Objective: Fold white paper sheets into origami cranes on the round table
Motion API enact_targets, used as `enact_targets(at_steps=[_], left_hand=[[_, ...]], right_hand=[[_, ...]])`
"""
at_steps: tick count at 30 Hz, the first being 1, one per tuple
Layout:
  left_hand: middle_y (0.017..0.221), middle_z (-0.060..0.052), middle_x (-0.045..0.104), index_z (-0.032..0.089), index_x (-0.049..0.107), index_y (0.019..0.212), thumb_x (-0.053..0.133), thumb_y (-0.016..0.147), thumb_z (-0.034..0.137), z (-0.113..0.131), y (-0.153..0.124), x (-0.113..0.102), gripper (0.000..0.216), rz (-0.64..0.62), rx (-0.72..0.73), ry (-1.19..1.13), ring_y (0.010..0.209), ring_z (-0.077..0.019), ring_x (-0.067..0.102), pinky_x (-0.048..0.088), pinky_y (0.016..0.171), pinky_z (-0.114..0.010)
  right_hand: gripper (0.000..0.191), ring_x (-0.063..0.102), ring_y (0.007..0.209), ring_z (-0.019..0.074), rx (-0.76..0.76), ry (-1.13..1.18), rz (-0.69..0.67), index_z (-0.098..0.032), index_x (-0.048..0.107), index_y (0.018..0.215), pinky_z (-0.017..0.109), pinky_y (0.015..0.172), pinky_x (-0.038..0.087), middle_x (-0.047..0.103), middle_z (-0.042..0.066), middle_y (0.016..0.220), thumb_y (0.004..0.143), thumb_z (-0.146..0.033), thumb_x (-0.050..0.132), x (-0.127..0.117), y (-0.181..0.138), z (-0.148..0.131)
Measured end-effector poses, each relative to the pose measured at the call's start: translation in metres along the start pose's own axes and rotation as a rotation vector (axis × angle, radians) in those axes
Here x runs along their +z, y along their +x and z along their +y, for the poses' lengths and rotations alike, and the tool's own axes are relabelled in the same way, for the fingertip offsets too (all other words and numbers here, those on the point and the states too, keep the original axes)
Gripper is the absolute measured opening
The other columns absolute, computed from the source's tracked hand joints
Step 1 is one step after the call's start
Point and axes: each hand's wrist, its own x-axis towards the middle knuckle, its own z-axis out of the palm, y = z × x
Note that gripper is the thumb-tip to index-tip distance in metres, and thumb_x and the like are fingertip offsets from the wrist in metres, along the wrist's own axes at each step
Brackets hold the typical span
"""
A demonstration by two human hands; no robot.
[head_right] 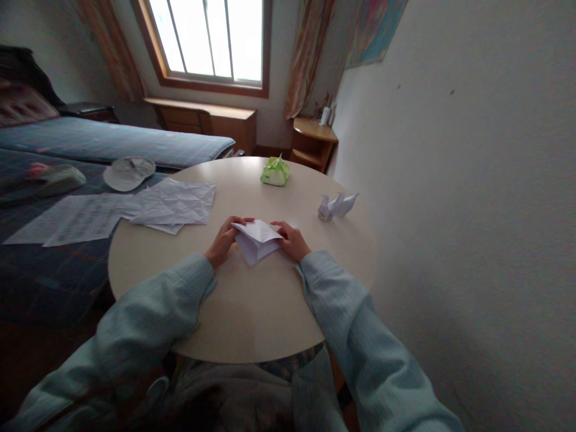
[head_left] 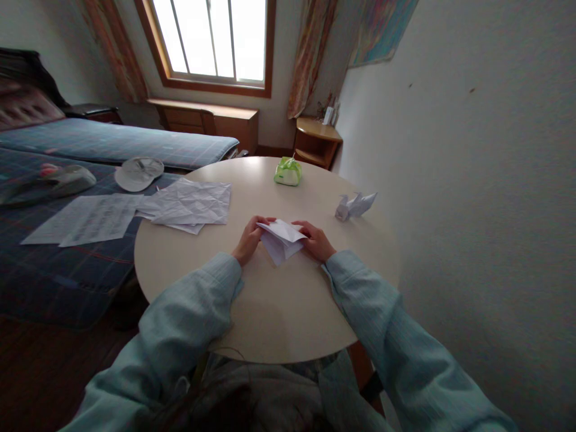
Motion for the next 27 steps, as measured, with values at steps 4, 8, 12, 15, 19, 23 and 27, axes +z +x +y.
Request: enact_targets(at_steps=[4,8,12,15,19,23,27], left_hand=[[0.106,-0.007,0.059,0.015,0.048,0.07,0.044,0.058,0.012,-0.005,0.002,-0.001,0.013,-0.029,0.034,0.016,0.097,-0.02,0.052,0.042,0.077,-0.032],[0.105,-0.006,0.058,0.014,0.05,0.063,0.041,0.053,0.008,-0.009,0.003,-0.001,0.015,-0.022,0.051,0.011,0.093,-0.0186,0.054,0.041,0.076,-0.03],[0.099,-0.004,0.059,0.014,0.051,0.063,0.038,0.052,0.006,-0.01,0.004,-0.001,0.018,0.003,0.019,-0.002,0.084,-0.0156,0.055,0.043,0.071,-0.027],[0.084,-0.002,0.061,0.014,0.053,0.065,0.038,0.053,0.005,-0.012,0.005,-0.001,0.021,0.025,0.006,0.048,0.074,-0.0127,0.055,0.043,0.065,-0.023],[0.066,0.002,0.06,0.014,0.059,0.078,0.036,0.056,0.004,-0.015,0.006,-0.004,0.033,-0.003,-0.013,0.132,0.06,-0.0094,0.052,0.041,0.057,-0.019],[0.087,-0.003,0.066,0.014,0.062,0.096,0.037,0.056,0.001,-0.014,0.004,-0.004,0.049,-0.079,0.023,0.176,0.074,-0.0116,0.057,0.044,0.066,-0.021],[0.103,-0.006,0.064,0.014,0.062,0.103,0.042,0.059,0.001,-0.01,0.001,-0.003,0.05,-0.148,0.055,0.262,0.093,-0.0159,0.057,0.042,0.084,-0.027]], right_hand=[[0.033,0.048,0.057,0.0094,-0.027,0.046,0.075,-0.015,0.057,0.101,0.021,0.056,0.038,0.055,-0.002,0.063,0.069,-0.019,0.051,0.002,0.0,0.0],[0.029,0.053,0.067,0.011,-0.058,0.096,0.093,-0.018,0.062,0.094,0.023,0.061,0.041,0.061,0.002,0.079,0.068,-0.013,0.049,0.002,0.0,0.0],[0.032,0.054,0.074,0.0127,-0.1,0.121,0.116,-0.02,0.064,0.092,0.024,0.063,0.042,0.061,0.003,0.086,0.067,-0.009,0.047,0.003,0.001,0.003],[0.035,0.055,0.072,0.0128,-0.11,0.114,0.141,-0.02,0.065,0.092,0.023,0.061,0.042,0.06,0.003,0.082,0.066,-0.007,0.046,0.003,0.001,0.006],[0.034,0.056,0.078,0.0143,-0.115,0.121,0.148,-0.02,0.064,0.092,0.026,0.067,0.043,0.062,0.004,0.087,0.066,-0.007,0.046,0.002,0.002,0.007],[0.031,0.057,0.083,0.0154,-0.091,0.161,0.124,-0.019,0.063,0.094,0.027,0.072,0.044,0.064,0.004,0.09,0.067,-0.012,0.048,0.003,0.001,0.006],[0.033,0.057,0.075,0.0142,-0.053,0.147,0.075,-0.017,0.061,0.099,0.025,0.067,0.043,0.065,0.003,0.083,0.068,-0.014,0.049,0.003,0.0,0.003]])
